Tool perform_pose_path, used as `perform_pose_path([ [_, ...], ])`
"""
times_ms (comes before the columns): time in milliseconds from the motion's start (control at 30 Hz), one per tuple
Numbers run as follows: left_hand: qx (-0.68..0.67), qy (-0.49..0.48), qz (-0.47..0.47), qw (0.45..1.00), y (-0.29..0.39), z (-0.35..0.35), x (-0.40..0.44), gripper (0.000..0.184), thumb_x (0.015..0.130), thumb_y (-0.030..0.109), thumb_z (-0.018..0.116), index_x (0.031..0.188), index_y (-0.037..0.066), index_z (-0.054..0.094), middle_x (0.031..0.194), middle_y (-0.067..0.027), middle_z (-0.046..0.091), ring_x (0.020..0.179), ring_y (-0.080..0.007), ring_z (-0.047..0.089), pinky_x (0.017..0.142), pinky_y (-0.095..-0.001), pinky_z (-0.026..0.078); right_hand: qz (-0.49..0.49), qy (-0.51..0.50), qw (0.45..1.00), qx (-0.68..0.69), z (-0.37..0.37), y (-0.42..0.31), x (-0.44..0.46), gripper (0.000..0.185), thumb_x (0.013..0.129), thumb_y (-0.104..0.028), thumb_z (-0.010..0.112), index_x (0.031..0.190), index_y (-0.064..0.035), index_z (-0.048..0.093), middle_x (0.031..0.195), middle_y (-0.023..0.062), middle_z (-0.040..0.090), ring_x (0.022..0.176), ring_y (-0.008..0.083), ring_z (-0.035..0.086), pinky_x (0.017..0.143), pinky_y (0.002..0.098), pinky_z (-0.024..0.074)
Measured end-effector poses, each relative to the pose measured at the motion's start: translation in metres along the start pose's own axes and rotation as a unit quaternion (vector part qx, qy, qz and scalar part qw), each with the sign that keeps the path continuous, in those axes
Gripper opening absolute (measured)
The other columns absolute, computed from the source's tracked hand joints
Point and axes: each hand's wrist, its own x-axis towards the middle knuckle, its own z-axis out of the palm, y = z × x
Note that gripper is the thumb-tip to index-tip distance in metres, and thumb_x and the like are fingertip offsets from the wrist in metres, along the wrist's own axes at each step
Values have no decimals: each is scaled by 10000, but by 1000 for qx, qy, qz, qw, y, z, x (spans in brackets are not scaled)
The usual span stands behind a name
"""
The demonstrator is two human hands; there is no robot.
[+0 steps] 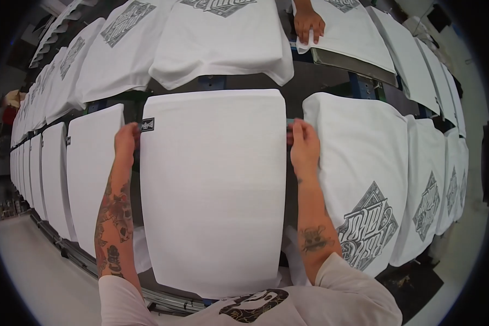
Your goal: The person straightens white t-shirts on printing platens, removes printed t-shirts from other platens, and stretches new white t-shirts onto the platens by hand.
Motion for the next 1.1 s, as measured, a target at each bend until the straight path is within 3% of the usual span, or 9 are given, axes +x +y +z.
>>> perform_pose_path([
  [100,-48,-114,45,991,25,36,2,441,973,432,485,1052,32,655,917,-45,651,841,-151,600,713,-294,461,93,-54,989,103,24,-6,54,443,991,-392,502,1151,13,588,1048,117,651,907,199,618,818,354,515],
  [133,158,-11,94,983,29,47,2,509,985,453,431,1081,-4,633,1001,-117,671,917,-233,622,792,-329,464,194,-107,960,173,32,-8,64,510,986,-451,491,1155,20,587,1056,124,648,917,213,620,829,373,516],
  [267,246,64,141,957,21,59,14,524,990,443,388,1120,-13,610,1077,-230,637,1020,-402,588,889,-427,448,244,-99,962,69,50,-25,74,674,955,-583,452,1156,44,596,1085,142,643,968,235,616,871,387,499],
  [467,315,122,195,921,20,65,10,488,1000,412,380,1134,-2,600,1089,-226,633,1048,-405,582,896,-444,451,-23,-98,971,-218,42,-14,79,658,982,-521,388,1190,74,573,1193,273,582,1125,417,542,975,438,408],
  [533,320,212,334,861,7,62,4,407,977,330,476,1189,-5,566,1154,-250,584,1084,-422,545,911,-459,438,-243,54,920,-302,46,-13,57,569,957,-427,473,1315,14,497,1404,254,416,1249,417,435,1028,482,349],
  [600,365,161,412,819,8,61,-47,429,948,250,542,1283,-14,497,1268,-267,491,1158,-424,484,956,-466,415,-346,-14,813,-468,45,-30,16,589,929,-370,543,1406,-51,411,1523,211,251,1374,389,284,1098,499,270],
  [667,394,132,435,799,-13,51,-91,507,945,236,544,1363,-24,420,1364,-272,407,1231,-421,430,1014,-474,386,-337,-160,766,-523,54,-27,-27,578,931,-373,523,1428,-101,407,1518,189,284,1412,361,250,1143,505,200],
  [867,445,84,358,816,-84,-12,-222,554,933,208,527,1413,-21,370,1401,-289,365,1263,-445,396,1056,-493,348,-337,-172,746,-548,64,-31,-45,597,949,-392,450,1472,-123,348,1544,211,222,1443,319,201,1175,464,141],
  [1100,386,142,206,888,-165,-84,-336,427,969,244,453,1281,-47,472,1117,-279,560,988,-434,568,823,-464,462,-341,-160,742,-555,60,-25,-63,644,950,-447,439,1483,-104,322,1548,241,185,1450,351,157,1175,491,91],
])
